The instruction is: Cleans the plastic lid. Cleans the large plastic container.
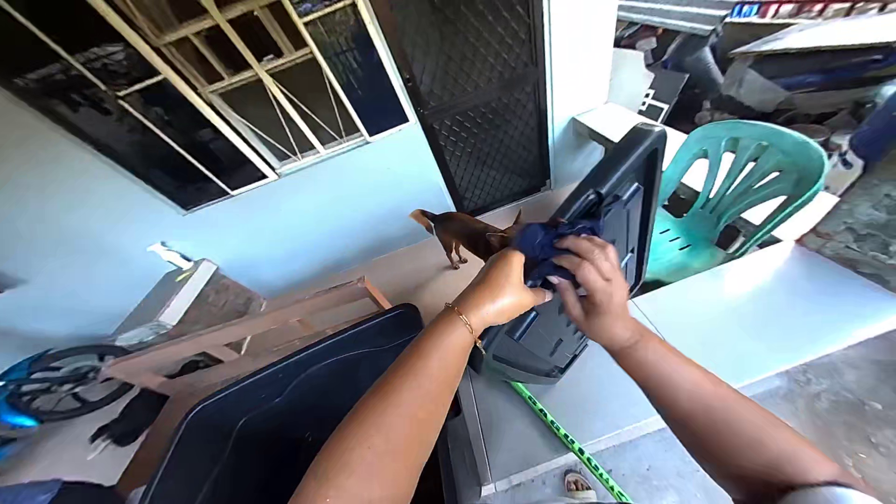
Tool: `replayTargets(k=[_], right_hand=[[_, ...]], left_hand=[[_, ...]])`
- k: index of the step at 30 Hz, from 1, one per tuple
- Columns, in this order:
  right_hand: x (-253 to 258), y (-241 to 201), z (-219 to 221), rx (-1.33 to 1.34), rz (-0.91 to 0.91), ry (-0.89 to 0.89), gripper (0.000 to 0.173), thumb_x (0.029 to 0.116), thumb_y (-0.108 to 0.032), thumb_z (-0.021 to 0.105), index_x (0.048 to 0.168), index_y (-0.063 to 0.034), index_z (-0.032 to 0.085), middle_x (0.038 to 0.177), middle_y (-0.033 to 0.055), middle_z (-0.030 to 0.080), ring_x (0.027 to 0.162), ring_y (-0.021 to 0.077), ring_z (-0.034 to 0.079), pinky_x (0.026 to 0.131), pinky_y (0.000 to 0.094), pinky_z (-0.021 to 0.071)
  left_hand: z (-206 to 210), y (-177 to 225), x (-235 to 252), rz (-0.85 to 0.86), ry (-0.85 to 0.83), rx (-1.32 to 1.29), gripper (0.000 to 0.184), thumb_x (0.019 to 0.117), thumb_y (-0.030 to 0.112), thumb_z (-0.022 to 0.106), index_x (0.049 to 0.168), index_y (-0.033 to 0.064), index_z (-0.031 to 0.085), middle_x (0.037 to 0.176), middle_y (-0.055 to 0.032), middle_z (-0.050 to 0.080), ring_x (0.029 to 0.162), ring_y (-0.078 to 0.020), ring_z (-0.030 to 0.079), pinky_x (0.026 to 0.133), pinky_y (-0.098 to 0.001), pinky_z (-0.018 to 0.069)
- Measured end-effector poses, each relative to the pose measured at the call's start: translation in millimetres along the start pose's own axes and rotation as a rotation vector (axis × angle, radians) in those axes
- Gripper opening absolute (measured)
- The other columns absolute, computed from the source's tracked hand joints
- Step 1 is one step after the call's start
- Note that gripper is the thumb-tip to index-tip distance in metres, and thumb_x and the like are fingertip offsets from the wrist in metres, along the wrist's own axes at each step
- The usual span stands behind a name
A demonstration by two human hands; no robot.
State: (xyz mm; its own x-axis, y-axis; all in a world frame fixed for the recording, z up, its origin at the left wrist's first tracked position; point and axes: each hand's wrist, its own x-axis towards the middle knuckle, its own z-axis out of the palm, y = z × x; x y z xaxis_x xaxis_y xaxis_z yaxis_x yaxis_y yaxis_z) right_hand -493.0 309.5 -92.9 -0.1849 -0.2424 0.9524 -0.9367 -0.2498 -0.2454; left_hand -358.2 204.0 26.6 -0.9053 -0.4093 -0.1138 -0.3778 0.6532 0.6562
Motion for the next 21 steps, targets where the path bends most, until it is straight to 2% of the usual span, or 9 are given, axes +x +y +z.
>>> replayTargets(k=[2,4,6,8,11,15,18,21], right_hand=[[-4.6,2.7,12.4,-0.051,-0.104,-0.014,0.022,0.1023,-0.015,0.053,0.109,-0.0065,0.072,0.121,0.0145,0.07,0.117,0.0285,0.061,0.106,0.0396,0.0457],[2.2,8.5,6.1,-0.133,-0.186,-0.04,0.024,0.1006,-0.01,0.051,0.11,-0.0075,0.073,0.12,0.0127,0.071,0.113,0.0277,0.063,0.102,0.0379,0.0475],[11.5,19.8,-5.7,-0.245,-0.227,-0.054,0.024,0.0991,-0.008,0.051,0.107,-0.0073,0.074,0.117,0.0132,0.073,0.11,0.0313,0.065,0.096,0.0424,0.0512],[27.8,38.3,-22.5,-0.359,-0.22,-0.079,0.025,0.0974,-0.005,0.052,0.108,-0.0038,0.074,0.117,0.017,0.073,0.111,0.0382,0.066,0.096,0.0486,0.0519],[45.3,45.5,-35.7,-0.462,-0.221,-0.101,0.027,0.0955,-0.001,0.051,0.11,-0.0014,0.074,0.117,0.0178,0.073,0.112,0.0396,0.064,0.098,0.0472,0.0498],[39.3,22.1,-32.6,-0.516,-0.044,-0.088,0.027,0.0959,-0.001,0.051,0.114,0.0028,0.071,0.121,0.0219,0.07,0.112,0.0421,0.064,0.094,0.0492,0.0517],[33.4,2.4,-25.6,-0.49,0.108,-0.028,0.025,0.0973,-0.004,0.052,0.113,0.0049,0.069,0.125,0.0243,0.068,0.116,0.0445,0.062,0.097,0.0497,0.0508],[26.2,-4.9,-22.4,-0.488,0.154,-0.007,0.025,0.0993,-0.006,0.053,0.117,0.0052,0.067,0.131,0.0245,0.066,0.121,0.0454,0.06,0.101,0.0497,0.0484]], left_hand=[[0.7,-8.1,0.5,0.081,-0.023,-0.033,0.058,0.0831,0.006,0.082,0.134,-0.0009,0.056,0.13,-0.0152,0.064,0.124,-0.0182,0.061,0.108,-0.0373,0.0494],[-3.0,-8.7,-1.7,0.1,-0.049,-0.016,0.061,0.0827,0.006,0.08,0.138,-0.0017,0.054,0.135,-0.017,0.061,0.129,-0.0196,0.058,0.11,-0.0378,0.0468],[-3.3,-4.0,-3.8,0.068,-0.077,0.017,0.068,0.0846,0.007,0.079,0.144,-0.001,0.047,0.138,-0.0202,0.058,0.131,-0.0242,0.056,0.11,-0.0419,0.0461],[-2.1,-1.5,-2.9,0.069,-0.102,0.021,0.082,0.0851,0.006,0.079,0.154,0.0031,0.034,0.143,-0.0213,0.054,0.133,-0.0267,0.055,0.111,-0.0441,0.046],[-0.3,-1.1,-3.7,0.082,-0.1,0.016,0.085,0.0849,0.006,0.078,0.156,0.0034,0.031,0.144,-0.0221,0.053,0.134,-0.0272,0.054,0.111,-0.0443,0.0459],[2.9,4.0,-2.5,0.098,-0.131,0.02,0.084,0.0859,0.008,0.078,0.156,0.0034,0.03,0.145,-0.0215,0.052,0.135,-0.0252,0.054,0.111,-0.0419,0.0458],[7.4,5.5,-2.8,0.104,-0.137,0.003,0.084,0.0854,0.007,0.077,0.155,0.0043,0.03,0.145,-0.0207,0.052,0.134,-0.0242,0.054,0.111,-0.0412,0.0465],[12.7,6.4,-4.6,0.119,-0.12,-0.017,0.08,0.0854,0.007,0.076,0.153,0.0036,0.033,0.145,-0.0202,0.052,0.134,-0.0229,0.054,0.111,-0.0399,0.0467]])
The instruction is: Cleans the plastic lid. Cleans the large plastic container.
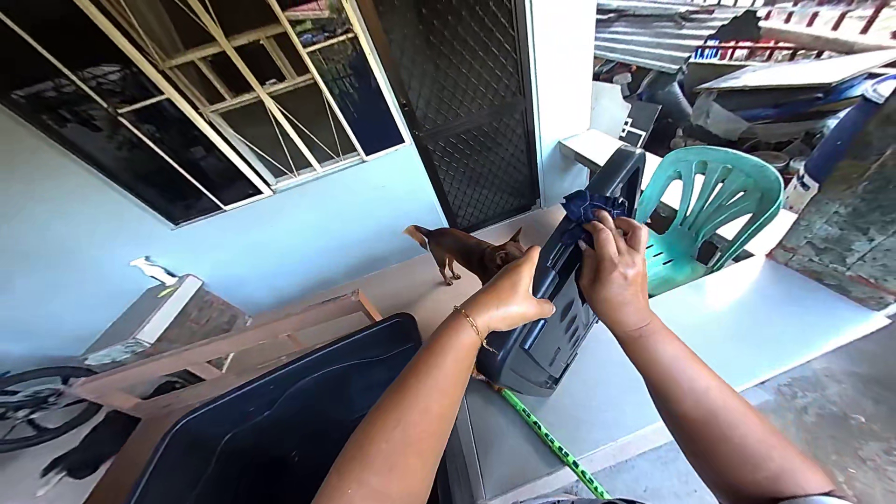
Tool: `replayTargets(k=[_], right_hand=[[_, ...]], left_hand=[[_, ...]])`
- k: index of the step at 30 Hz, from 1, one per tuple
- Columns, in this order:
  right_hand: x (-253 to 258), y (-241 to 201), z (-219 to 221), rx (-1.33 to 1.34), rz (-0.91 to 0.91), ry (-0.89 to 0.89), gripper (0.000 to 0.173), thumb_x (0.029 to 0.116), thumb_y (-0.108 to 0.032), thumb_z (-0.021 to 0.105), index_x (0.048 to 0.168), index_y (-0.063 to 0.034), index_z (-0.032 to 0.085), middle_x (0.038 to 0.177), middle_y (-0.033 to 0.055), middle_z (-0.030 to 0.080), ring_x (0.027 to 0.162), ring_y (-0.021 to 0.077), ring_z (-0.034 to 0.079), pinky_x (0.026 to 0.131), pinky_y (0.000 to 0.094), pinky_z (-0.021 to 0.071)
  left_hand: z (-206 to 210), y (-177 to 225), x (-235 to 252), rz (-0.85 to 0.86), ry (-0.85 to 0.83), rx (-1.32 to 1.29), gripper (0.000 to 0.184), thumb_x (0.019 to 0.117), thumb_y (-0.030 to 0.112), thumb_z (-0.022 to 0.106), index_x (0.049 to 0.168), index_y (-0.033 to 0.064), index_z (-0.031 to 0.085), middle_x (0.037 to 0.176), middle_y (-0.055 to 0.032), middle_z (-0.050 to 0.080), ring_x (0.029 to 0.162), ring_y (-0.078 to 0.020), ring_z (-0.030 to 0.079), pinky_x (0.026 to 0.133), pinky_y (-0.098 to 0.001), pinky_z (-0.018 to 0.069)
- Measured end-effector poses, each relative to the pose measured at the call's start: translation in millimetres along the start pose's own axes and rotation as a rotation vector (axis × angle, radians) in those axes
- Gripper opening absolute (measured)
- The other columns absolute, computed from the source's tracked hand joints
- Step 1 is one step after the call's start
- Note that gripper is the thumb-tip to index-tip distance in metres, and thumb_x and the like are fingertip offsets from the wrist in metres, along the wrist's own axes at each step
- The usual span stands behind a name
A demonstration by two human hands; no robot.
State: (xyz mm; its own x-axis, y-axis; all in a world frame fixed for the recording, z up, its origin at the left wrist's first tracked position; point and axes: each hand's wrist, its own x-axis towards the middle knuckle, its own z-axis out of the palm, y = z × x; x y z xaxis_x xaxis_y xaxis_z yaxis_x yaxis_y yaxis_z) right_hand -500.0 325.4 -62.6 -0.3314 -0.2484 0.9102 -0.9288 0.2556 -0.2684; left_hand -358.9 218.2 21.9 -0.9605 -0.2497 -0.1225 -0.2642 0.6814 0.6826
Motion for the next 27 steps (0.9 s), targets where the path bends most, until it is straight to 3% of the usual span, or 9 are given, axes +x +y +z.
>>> replayTargets(k=[6,9,12,14,17,20,21,24,27], right_hand=[[6.3,1.5,-11.2,-0.009,-0.009,-0.116,0.026,0.0986,-0.005,0.052,0.119,0.007,0.062,0.13,0.0274,0.063,0.118,0.0476,0.06,0.093,0.052,0.0526],[29.4,15.3,-24.7,0.186,0.016,-0.227,0.025,0.0964,-0.008,0.056,0.116,0.0039,0.066,0.116,0.0229,0.068,0.104,0.0406,0.064,0.084,0.0523,0.0533],[34.8,17.0,-33.7,0.437,0.038,-0.375,0.023,0.0977,-0.013,0.057,0.113,-0.0008,0.069,0.113,0.0168,0.068,0.107,0.0312,0.064,0.09,0.0497,0.0521],[19.4,4.3,-33.9,0.581,-0.02,-0.454,0.023,0.0973,-0.015,0.058,0.11,-0.0028,0.072,0.116,0.0134,0.07,0.111,0.0243,0.064,0.096,0.0433,0.0522],[7.4,-2.3,-27.5,0.569,-0.183,-0.379,0.024,0.0985,-0.017,0.056,0.107,-0.0062,0.075,0.107,0.009,0.072,0.099,0.0167,0.065,0.086,0.0303,0.0544],[11.8,8.6,-17.3,0.391,-0.357,-0.264,0.023,0.0966,-0.012,0.055,0.105,-0.0069,0.076,0.112,0.0095,0.074,0.105,0.0256,0.066,0.088,0.0355,0.0543],[17.2,12.8,-17.4,0.304,-0.369,-0.243,0.023,0.0967,-0.01,0.055,0.107,-0.0057,0.075,0.113,0.0112,0.074,0.105,0.0294,0.066,0.088,0.0397,0.0554],[41.0,24.1,-21.2,0.113,-0.328,-0.247,0.022,0.0914,-0.003,0.057,0.108,-0.0003,0.07,0.11,0.0179,0.073,0.102,0.0401,0.067,0.08,0.0509,0.056],[44.7,26.3,-30.3,0.108,-0.183,-0.228,0.021,0.0928,-0.006,0.058,0.108,-0.0016,0.072,0.097,0.017,0.071,0.091,0.0373,0.066,0.073,0.0505,0.055]], left_hand=[[6.0,9.2,-5.6,-0.023,0.006,0.03,0.084,0.0838,0.008,0.077,0.154,0.004,0.032,0.143,-0.0203,0.054,0.134,-0.0247,0.054,0.111,-0.0416,0.0464],[4.8,-1.3,-4.6,0.028,0.042,-0.043,0.086,0.0789,0.004,0.078,0.153,0.0034,0.035,0.143,-0.0196,0.054,0.132,-0.0222,0.056,0.11,-0.0396,0.0476],[3.6,-7.7,-6.9,0.004,0.098,-0.067,0.082,0.0786,0.002,0.077,0.151,0.0041,0.039,0.14,-0.0182,0.057,0.13,-0.0211,0.057,0.109,-0.0392,0.0486],[2.9,-11.7,-6.9,-0.001,0.146,-0.081,0.077,0.0781,0.002,0.078,0.147,0.0034,0.044,0.139,-0.0156,0.059,0.129,-0.0185,0.057,0.109,-0.0373,0.0479],[3.5,-15.6,-7.9,0.025,0.193,-0.124,0.07,0.0727,0.004,0.08,0.138,0.0022,0.055,0.131,-0.0102,0.065,0.123,-0.0114,0.061,0.106,-0.031,0.0502],[5.7,-17.2,-10.9,-0.016,0.212,-0.167,0.064,0.0706,0.004,0.081,0.13,0.0018,0.059,0.122,-0.0107,0.068,0.113,-0.0122,0.066,0.098,-0.0326,0.0547],[5.6,-18.5,-11.1,-0.009,0.194,-0.182,0.07,0.0703,0.004,0.08,0.136,0.004,0.056,0.126,-0.011,0.067,0.115,-0.0127,0.065,0.1,-0.0328,0.0547],[7.8,-14.6,-12.8,0.017,0.179,-0.193,0.073,0.0709,0.002,0.079,0.139,0.0074,0.054,0.128,-0.0111,0.066,0.116,-0.0123,0.065,0.1,-0.0322,0.0543],[13.2,-13.6,-13.4,0.015,0.173,-0.192,0.072,0.0719,0.004,0.078,0.14,0.0088,0.054,0.127,-0.0101,0.066,0.116,-0.0115,0.065,0.1,-0.0317,0.0545]])
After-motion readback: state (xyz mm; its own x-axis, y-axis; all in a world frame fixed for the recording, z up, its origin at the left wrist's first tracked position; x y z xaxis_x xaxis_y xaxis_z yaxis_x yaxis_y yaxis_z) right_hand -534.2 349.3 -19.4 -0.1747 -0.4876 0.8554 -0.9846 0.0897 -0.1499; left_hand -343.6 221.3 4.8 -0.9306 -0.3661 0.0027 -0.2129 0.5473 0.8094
